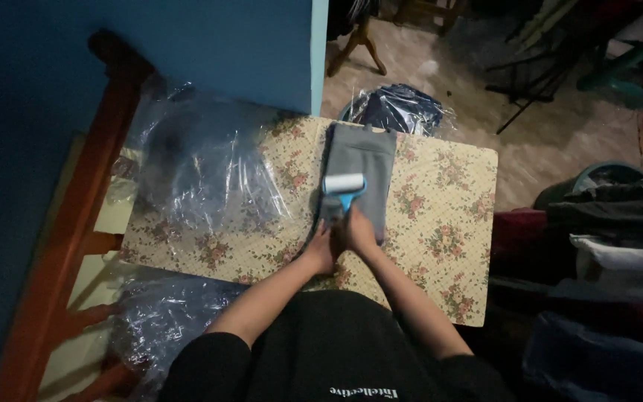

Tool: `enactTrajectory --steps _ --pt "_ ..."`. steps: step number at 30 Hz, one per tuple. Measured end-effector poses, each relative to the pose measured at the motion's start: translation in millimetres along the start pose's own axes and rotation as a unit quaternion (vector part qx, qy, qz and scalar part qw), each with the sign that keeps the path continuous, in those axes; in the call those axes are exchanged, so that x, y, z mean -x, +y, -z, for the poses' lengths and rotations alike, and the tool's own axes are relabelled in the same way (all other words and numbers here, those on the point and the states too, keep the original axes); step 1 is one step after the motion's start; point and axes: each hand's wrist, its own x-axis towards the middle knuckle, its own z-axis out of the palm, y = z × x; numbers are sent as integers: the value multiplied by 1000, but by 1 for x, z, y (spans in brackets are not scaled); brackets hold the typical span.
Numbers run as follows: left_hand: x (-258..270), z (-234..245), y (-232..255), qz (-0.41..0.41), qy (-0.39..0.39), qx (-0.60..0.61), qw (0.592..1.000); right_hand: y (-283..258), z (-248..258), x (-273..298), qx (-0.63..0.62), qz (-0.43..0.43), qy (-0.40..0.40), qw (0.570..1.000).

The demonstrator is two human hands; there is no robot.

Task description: Using a lint roller on a sweatshirt, folding it, and placing it into a plastic bag for packaging.

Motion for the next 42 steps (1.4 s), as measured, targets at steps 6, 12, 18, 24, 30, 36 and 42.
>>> enactTrajectory --steps 6,12,18,24,30,36,42 --pt "-56 -65 0 -17 132 90 987 9 27 -105 -39 26 86 995" --pt "-94 -120 9 -24 145 118 982 41 23 -167 -161 -75 48 983" --pt "-89 -106 16 -31 130 168 977 -5 59 -44 -112 -14 39 993" --pt "-94 -137 40 23 234 19 972 -19 25 87 -108 8 -74 991" --pt "-70 -107 21 0 410 218 886 0 36 16 -90 -26 -52 994" --pt "-151 -191 27 -106 443 201 867 -8 78 -84 -89 -11 46 995" --pt "-107 -132 18 -69 193 175 963 47 47 -155 -134 -100 19 986"
